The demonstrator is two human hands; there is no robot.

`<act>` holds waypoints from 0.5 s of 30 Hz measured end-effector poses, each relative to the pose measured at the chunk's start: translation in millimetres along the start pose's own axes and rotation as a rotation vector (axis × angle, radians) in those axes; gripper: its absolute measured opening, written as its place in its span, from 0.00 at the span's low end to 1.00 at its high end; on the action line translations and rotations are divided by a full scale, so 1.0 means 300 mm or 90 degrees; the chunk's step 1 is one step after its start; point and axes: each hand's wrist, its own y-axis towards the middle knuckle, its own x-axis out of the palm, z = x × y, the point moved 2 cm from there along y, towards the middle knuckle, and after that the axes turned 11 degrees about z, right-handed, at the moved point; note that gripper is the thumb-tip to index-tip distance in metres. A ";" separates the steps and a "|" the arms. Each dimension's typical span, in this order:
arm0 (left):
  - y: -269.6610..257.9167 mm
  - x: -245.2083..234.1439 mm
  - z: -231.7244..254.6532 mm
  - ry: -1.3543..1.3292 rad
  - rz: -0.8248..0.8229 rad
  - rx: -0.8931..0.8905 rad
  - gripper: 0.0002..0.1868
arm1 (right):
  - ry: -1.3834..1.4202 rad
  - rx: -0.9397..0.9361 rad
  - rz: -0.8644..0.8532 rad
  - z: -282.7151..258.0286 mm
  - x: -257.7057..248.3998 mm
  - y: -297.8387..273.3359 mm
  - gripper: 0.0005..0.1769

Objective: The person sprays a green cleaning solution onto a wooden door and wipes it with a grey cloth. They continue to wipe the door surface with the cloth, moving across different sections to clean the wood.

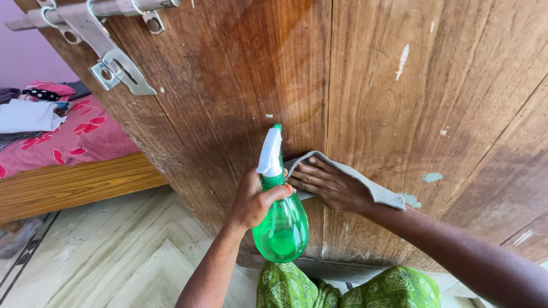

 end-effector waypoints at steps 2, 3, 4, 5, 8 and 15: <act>-0.004 -0.029 -0.013 -0.030 0.015 -0.022 0.20 | 0.053 -0.005 -0.009 -0.009 0.060 0.033 0.35; -0.005 -0.043 -0.018 -0.046 0.022 -0.032 0.20 | 0.066 -0.007 -0.029 -0.005 0.076 0.059 0.35; -0.004 -0.058 -0.020 -0.067 0.019 -0.040 0.21 | 0.080 -0.008 -0.049 -0.001 0.083 0.092 0.34; -0.004 -0.074 -0.020 -0.088 0.016 -0.048 0.22 | 0.077 -0.008 -0.047 0.003 0.080 0.128 0.34; -0.032 -0.103 0.005 -0.150 0.030 -0.023 0.28 | 0.013 -0.040 -0.003 0.046 0.012 0.256 0.36; -0.117 -0.151 0.112 -0.183 0.037 0.019 0.35 | -0.086 -0.101 0.133 0.168 -0.306 0.512 0.50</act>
